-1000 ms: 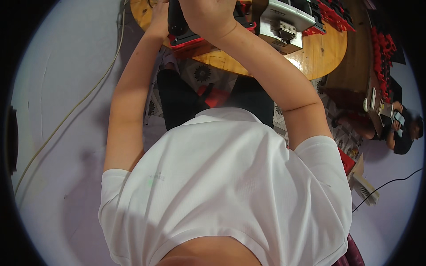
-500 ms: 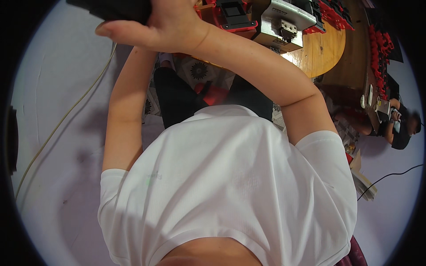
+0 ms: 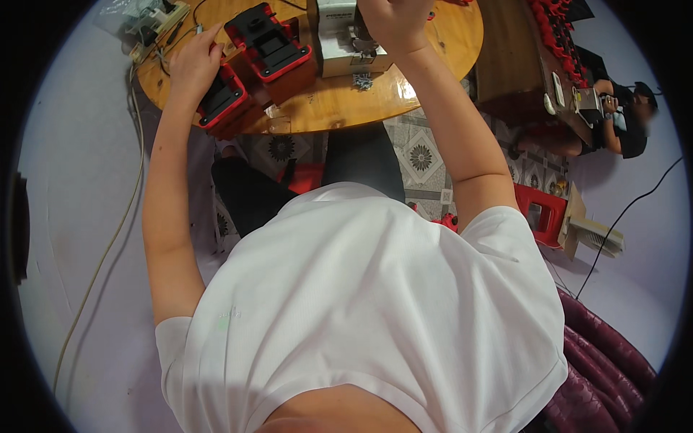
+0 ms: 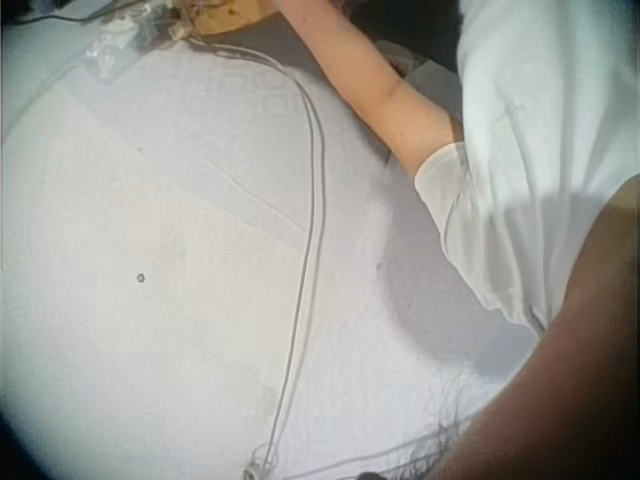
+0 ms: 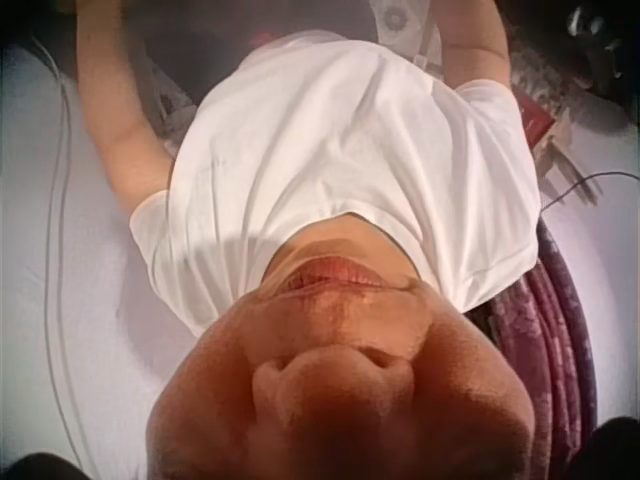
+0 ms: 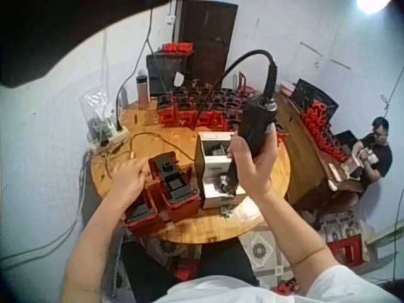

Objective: The person sits on the floor and uses a handheld power tool to work on red plastic components clamped in a vise on a low wooden table. They repeatedly pick up parts, secure them, operate the tool, and place the finished items into a blue bin.

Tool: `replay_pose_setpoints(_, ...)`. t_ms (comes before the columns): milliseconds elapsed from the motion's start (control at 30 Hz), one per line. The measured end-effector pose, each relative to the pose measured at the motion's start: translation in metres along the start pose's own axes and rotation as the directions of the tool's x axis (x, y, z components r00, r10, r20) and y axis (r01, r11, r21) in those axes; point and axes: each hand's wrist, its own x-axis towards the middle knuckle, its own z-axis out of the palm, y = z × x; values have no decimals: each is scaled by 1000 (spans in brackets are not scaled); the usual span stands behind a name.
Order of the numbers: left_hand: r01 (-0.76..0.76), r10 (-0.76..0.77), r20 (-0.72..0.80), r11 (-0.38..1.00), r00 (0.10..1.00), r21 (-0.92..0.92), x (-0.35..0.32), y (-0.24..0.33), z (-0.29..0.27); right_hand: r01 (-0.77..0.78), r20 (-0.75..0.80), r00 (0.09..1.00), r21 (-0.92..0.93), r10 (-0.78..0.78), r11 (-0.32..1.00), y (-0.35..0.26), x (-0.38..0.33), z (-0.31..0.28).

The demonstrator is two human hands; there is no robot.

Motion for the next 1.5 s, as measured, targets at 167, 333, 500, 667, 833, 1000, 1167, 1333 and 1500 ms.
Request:
replay_pose_setpoints(167,-17,20,31,995,999,-103,2,2,1,8,-66,998,69,-3,998,10,-10,-15)
replay_pose_setpoints(333,-37,37,-11,994,999,-104,0,13,-10,-32,-97,994,91,41,995,13,-16,-18)
replay_pose_setpoints(500,-52,49,-26,991,998,-121,-1,12,-9,6,-87,996,55,-2,998,9,-14,-9)
replay_pose_setpoints(667,-14,15,6,991,1000,-130,-5,12,-15,-239,56,971,127,234,963,0,17,3)
replay_pose_setpoints(833,-12,13,9,986,1000,-164,4,27,-22,13,-19,1000,274,-9,962,15,71,50)
replay_pose_setpoints(1000,53,-51,19,992,999,-118,-7,29,-31,32,-41,999,363,-18,931,62,74,123)
replay_pose_setpoints(1167,45,-43,21,990,999,-133,-7,32,-34,1,-3,1000,298,0,955,77,69,132)
replay_pose_setpoints(1333,25,-26,-5,989,1000,-144,-7,30,-31,-29,31,999,242,22,970,81,65,129)
replay_pose_setpoints(1500,14,-22,-41,984,999,-177,-8,28,-28,-38,83,996,188,23,981,78,59,135)
